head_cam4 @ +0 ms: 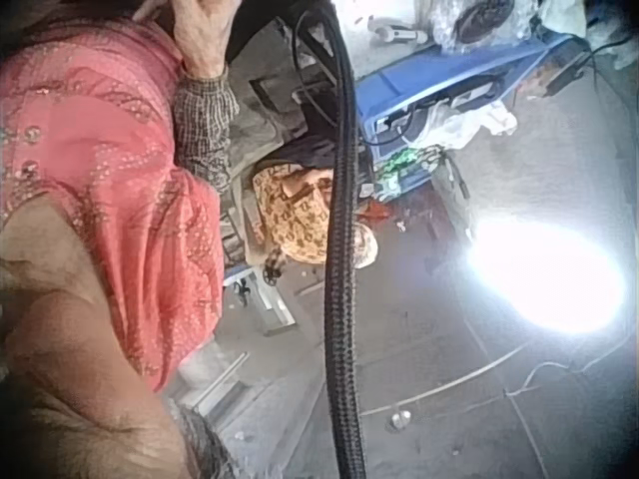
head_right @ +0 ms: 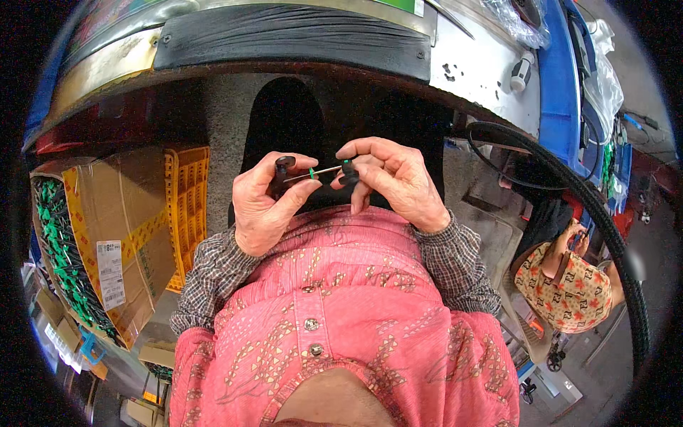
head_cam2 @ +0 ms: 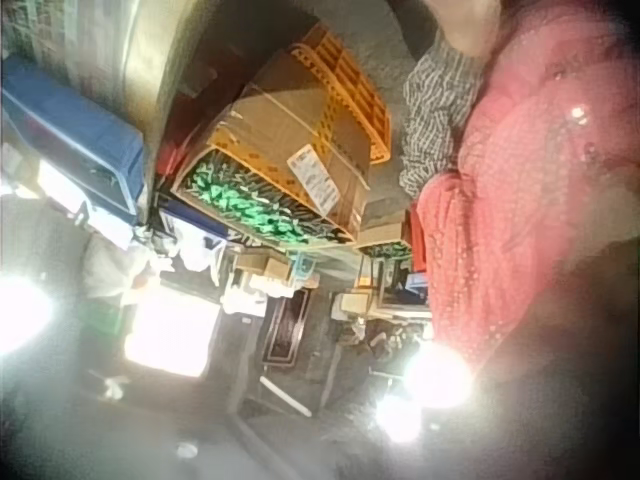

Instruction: The person assembles small plastic components by inserting green pins into black circular plastic housings by hand.

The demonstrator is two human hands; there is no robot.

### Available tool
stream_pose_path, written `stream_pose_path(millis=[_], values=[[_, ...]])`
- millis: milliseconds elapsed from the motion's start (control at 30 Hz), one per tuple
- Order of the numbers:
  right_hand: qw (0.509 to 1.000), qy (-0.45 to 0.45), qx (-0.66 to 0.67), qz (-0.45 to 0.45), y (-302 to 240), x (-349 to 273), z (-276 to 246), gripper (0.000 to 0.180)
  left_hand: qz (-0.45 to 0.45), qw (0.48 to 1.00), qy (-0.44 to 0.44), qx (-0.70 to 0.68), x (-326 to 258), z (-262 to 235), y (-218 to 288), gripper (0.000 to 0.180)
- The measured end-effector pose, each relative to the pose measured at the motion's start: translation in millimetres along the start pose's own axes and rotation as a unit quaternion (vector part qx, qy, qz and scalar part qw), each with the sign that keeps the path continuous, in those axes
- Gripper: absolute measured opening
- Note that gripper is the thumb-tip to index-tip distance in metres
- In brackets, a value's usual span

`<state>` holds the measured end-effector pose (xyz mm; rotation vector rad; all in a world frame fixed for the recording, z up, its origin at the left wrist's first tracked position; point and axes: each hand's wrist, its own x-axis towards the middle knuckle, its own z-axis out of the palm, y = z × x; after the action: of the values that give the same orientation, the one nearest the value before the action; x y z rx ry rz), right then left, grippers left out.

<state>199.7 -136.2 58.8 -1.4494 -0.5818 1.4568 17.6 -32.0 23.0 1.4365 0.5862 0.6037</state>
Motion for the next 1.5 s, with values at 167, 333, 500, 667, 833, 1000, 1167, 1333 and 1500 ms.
stream_pose_path(millis=[167,333,500,667,833,1000,1167,1333,1500], values=[[0.999,0.014,-0.033,-0.021,2.7,1.1,1.5,0.022,0.007,1.0,0.001,-0.008,1.6,0.8,-3.7,0.024],[0.997,0.03,-0.046,-0.063,8.4,4.6,1.3,0.018,-0.04,0.998,0.006,-0.039,2.7,2.5,-0.2,0.023],[0.99,0.06,-0.114,-0.055,6.1,7.1,-0.8,0.018,-0.055,0.993,0.01,-0.099,3.8,4.4,-2.9,0.024],[0.984,0.048,-0.143,-0.098,5.0,9.8,-3.3,0.015,-0.114,0.975,-0.041,-0.185,6.0,-4.2,5.4,0.022],[0.989,0.015,-0.099,-0.112,8.1,10.7,-2.7,0.014,-0.117,0.958,-0.017,-0.26,3.6,1.1,2.1,0.028],[0.993,0.024,-0.045,-0.105,3.8,9.6,1.9,0.018,-0.12,0.951,-0.032,-0.284,4.4,2.6,6.1,0.027],[0.989,0.052,-0.065,-0.123,9.7,9.6,3.1,0.019,-0.126,0.929,-0.013,-0.347,3.4,6.3,4.7,0.026],[0.974,0.085,-0.159,-0.138,10.9,9.8,7.6,0.022,-0.133,0.922,-0.022,-0.364,4.1,11.7,10.0,0.032],[0.916,0.08,-0.351,-0.177,-3.5,3.2,20.2,0.074,-0.146,0.919,0.004,-0.366,3.2,13.1,9.5,0.036]])
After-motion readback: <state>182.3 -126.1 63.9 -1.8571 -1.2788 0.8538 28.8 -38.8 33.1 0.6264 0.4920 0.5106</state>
